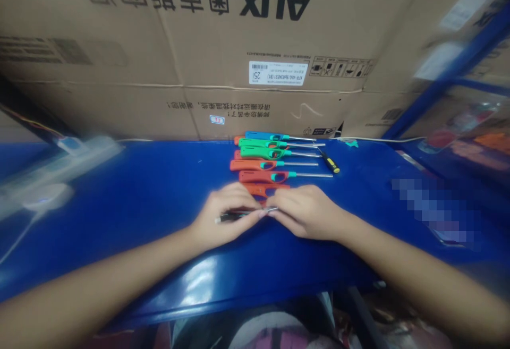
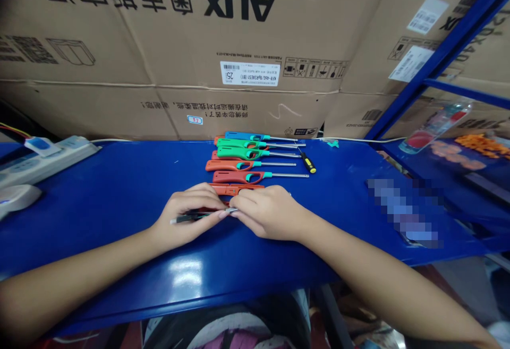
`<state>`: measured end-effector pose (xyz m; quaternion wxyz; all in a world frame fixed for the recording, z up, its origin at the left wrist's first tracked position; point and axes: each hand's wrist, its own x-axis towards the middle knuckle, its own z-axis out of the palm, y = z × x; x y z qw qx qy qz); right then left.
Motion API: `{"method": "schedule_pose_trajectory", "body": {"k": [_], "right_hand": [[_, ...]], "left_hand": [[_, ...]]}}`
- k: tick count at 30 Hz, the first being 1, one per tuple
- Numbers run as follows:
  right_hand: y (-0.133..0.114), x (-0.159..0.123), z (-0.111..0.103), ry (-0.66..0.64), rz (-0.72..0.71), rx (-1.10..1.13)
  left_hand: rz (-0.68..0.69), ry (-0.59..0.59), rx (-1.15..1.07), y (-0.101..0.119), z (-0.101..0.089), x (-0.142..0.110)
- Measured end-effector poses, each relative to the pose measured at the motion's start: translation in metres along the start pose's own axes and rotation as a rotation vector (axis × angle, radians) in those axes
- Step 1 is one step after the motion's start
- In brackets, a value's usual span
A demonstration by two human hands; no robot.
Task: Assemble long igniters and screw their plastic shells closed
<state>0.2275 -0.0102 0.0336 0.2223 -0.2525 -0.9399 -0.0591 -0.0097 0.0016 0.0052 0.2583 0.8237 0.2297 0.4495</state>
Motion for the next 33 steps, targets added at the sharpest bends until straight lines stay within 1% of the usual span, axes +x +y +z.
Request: {"method": "schedule_pose_trajectory", "body": {"k": [4,9,13,17,20,23,27,30,33], "right_hand": [[0.008,-0.003,-0.005,-0.095,0.057,0.054],[0.021,-0.005,-0.018,-0.307,0.256,0.253],[0.03,-0.005,-0.023,-0.4,0.357,0.368],[0.034,-0.006,-0.021,-0.419,0.391,0.461],[0.036,-0.006,-0.019,-0.425,0.401,0.489],[0.038,-0.006,-0.02,-0.411,0.406,0.483],[0.043,-0.009,-0.021,-0.389,0.419,0.434],[0.045,-0.01,-0.023,-0.382,0.431,0.41],[0.045,-0.01,-0.025,-0.406,0.432,0.403]], "left_hand": [[-0.073,0.017,0.009,-0.002,0.001,0.0],[-0.135,0.01,0.039,-0.003,0.001,0.0],[-0.169,0.01,0.064,-0.005,0.002,0.001],[-0.173,0.008,0.074,-0.008,0.001,0.001],[-0.192,-0.023,0.07,-0.008,0.0,0.001],[-0.203,-0.049,0.077,-0.008,-0.002,0.001],[-0.18,-0.069,0.088,-0.007,-0.002,0.001],[-0.186,-0.061,0.081,-0.009,-0.002,0.001],[-0.216,-0.048,0.087,-0.012,-0.002,-0.001]]}}
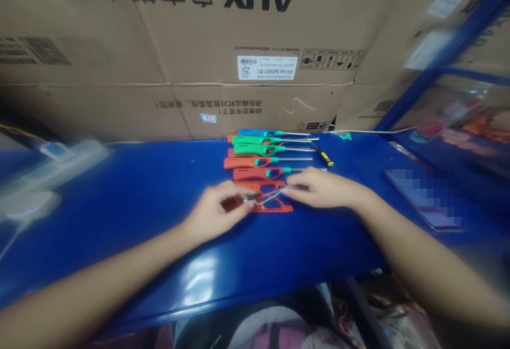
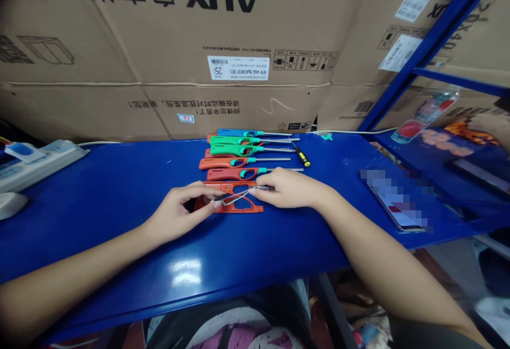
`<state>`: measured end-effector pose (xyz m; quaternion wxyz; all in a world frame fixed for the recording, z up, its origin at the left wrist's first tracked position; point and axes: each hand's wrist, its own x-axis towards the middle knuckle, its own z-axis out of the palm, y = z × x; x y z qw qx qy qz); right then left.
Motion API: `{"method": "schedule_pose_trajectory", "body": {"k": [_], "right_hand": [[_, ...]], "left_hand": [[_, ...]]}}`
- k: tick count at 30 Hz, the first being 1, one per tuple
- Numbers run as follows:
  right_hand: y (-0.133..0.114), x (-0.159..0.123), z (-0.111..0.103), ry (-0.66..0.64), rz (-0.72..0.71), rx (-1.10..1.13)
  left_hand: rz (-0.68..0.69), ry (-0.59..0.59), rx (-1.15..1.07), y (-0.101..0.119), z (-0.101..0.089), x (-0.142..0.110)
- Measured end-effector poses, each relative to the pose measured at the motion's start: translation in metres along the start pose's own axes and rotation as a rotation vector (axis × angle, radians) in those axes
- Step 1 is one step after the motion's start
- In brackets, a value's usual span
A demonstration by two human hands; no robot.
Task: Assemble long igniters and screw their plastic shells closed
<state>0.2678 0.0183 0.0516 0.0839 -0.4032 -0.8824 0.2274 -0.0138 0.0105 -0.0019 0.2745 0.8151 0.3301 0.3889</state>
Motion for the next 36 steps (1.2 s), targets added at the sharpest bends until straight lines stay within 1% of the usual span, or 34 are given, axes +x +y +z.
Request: {"method": "schedule_pose_trajectory", "body": {"k": [4,10,16,20,24,27,31,36], "right_hand": [[-0.003,0.0,-0.001,-0.066,0.021,-0.02],[-0.006,-0.001,-0.001,-0.129,0.053,-0.03],[-0.005,-0.004,-0.003,-0.208,0.114,-0.02],[-0.008,-0.004,-0.003,-0.202,0.093,-0.012],[-0.009,-0.003,-0.002,-0.139,0.02,0.014],[-0.008,-0.003,-0.001,-0.113,-0.015,0.032],[-0.008,-0.003,0.0,-0.134,-0.006,0.05],[-0.012,-0.002,0.0,-0.169,0.014,0.057]], "left_hand": [[-0.032,0.01,0.039,-0.004,0.001,0.0],[0.036,0.006,0.079,-0.002,0.0,0.001],[0.102,-0.075,0.209,-0.002,-0.002,0.002],[0.108,-0.078,0.232,-0.002,-0.001,0.002],[0.118,-0.086,0.233,-0.002,-0.001,0.002],[0.11,-0.068,0.222,-0.002,-0.001,0.002],[0.119,-0.058,0.228,-0.003,-0.003,0.001],[0.191,-0.111,0.369,-0.003,-0.006,0.0]]}}
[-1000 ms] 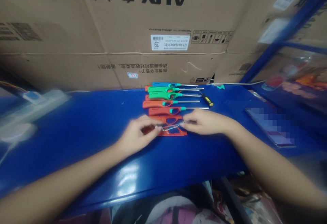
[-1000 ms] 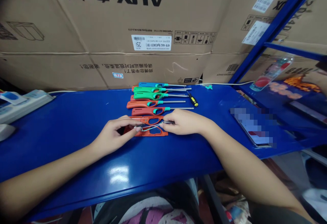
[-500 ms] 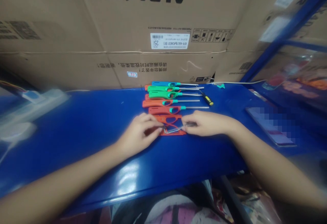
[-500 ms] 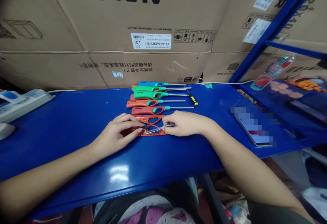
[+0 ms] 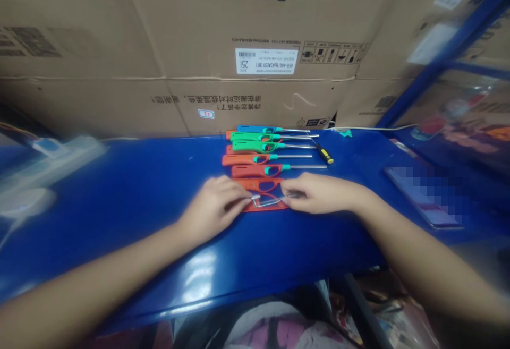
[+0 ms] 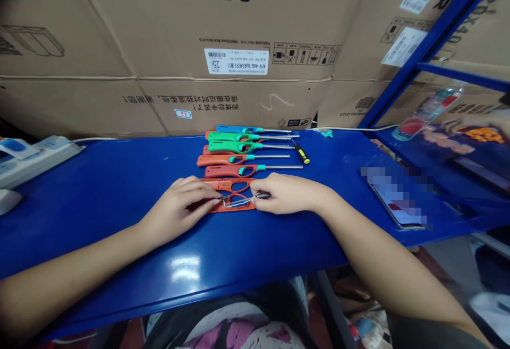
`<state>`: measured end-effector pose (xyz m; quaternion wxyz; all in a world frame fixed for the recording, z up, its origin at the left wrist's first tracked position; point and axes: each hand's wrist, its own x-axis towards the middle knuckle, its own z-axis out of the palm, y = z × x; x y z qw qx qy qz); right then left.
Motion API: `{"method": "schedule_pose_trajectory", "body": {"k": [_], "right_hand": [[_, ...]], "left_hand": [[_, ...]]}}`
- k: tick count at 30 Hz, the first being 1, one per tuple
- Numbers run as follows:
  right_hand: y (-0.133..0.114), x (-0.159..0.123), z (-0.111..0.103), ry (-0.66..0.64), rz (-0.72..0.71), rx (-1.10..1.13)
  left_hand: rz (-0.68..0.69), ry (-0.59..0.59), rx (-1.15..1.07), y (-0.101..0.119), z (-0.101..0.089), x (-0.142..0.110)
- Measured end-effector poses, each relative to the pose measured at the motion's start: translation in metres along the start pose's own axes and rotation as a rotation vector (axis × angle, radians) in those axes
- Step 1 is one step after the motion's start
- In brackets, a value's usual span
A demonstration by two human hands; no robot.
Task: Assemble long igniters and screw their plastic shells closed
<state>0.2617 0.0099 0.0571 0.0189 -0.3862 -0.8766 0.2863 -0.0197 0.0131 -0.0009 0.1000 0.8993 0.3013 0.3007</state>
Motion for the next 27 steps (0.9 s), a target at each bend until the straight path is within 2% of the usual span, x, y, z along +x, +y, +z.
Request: {"method": "schedule_pose_trajectory", "body": {"k": [10,19,27], "right_hand": [[-0.0004,0.0005,0.0019,-0.016,0.054,-0.025],[0.001,0.0023,0.0041,0.061,-0.121,-0.007],[0.0052,0.0023,0.0068,0.064,-0.154,0.02]], "left_hand": [[0.065,-0.015,0.002,-0.0034,0.0026,0.0002],[0.052,-0.047,-0.008,-0.0011,0.002,0.0016],[0.027,-0.061,-0.021,-0.0027,0.0026,0.0011]]}}
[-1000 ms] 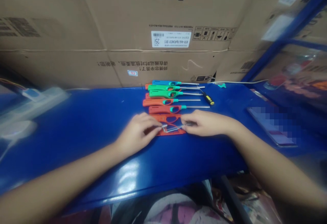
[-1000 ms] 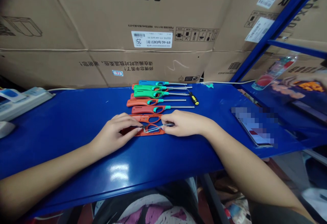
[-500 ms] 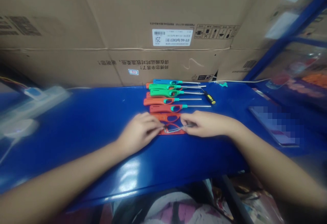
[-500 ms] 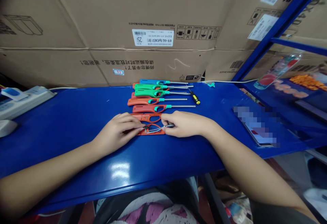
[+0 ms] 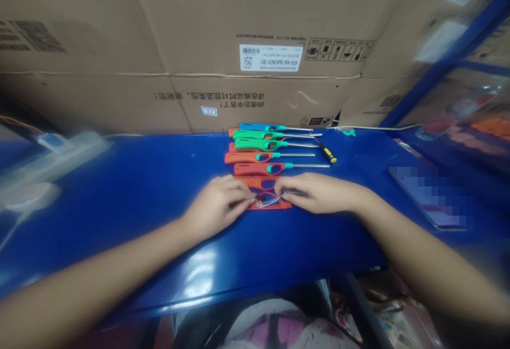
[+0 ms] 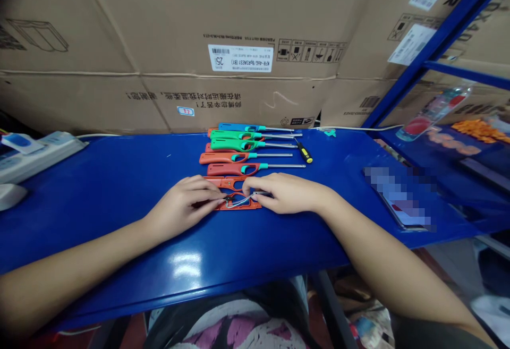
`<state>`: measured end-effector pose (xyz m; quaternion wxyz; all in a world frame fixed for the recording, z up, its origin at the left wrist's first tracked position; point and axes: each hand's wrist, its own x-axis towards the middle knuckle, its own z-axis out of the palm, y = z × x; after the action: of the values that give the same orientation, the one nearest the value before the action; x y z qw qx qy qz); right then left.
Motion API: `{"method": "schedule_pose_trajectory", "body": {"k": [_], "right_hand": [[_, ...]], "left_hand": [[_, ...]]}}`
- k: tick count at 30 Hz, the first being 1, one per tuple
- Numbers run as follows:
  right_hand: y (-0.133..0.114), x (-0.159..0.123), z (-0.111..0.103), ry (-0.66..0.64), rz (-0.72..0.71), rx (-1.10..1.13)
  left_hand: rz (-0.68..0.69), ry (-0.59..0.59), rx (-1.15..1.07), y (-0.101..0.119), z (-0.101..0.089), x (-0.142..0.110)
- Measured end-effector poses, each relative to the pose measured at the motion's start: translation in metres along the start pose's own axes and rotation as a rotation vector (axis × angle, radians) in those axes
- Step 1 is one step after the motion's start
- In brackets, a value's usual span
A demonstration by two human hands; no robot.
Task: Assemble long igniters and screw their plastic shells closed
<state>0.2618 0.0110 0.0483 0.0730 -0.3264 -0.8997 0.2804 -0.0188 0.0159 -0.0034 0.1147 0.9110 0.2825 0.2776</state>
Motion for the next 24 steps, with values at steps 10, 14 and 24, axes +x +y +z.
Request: {"method": "schedule_pose_trajectory", "body": {"k": [10,14,24], "right_hand": [[-0.001,-0.0003,-0.0002,-0.008,0.004,0.0],[-0.0016,-0.0003,-0.0004,-0.013,0.027,0.003],[-0.005,-0.0005,-0.0003,-0.03,0.11,0.04]], "left_hand": [[-0.005,0.003,-0.01,0.0005,0.0,0.0001],[0.002,0.004,-0.018,0.0001,-0.0003,0.0009],[0.005,0.009,-0.018,-0.0002,0.0001,0.0009]]}}
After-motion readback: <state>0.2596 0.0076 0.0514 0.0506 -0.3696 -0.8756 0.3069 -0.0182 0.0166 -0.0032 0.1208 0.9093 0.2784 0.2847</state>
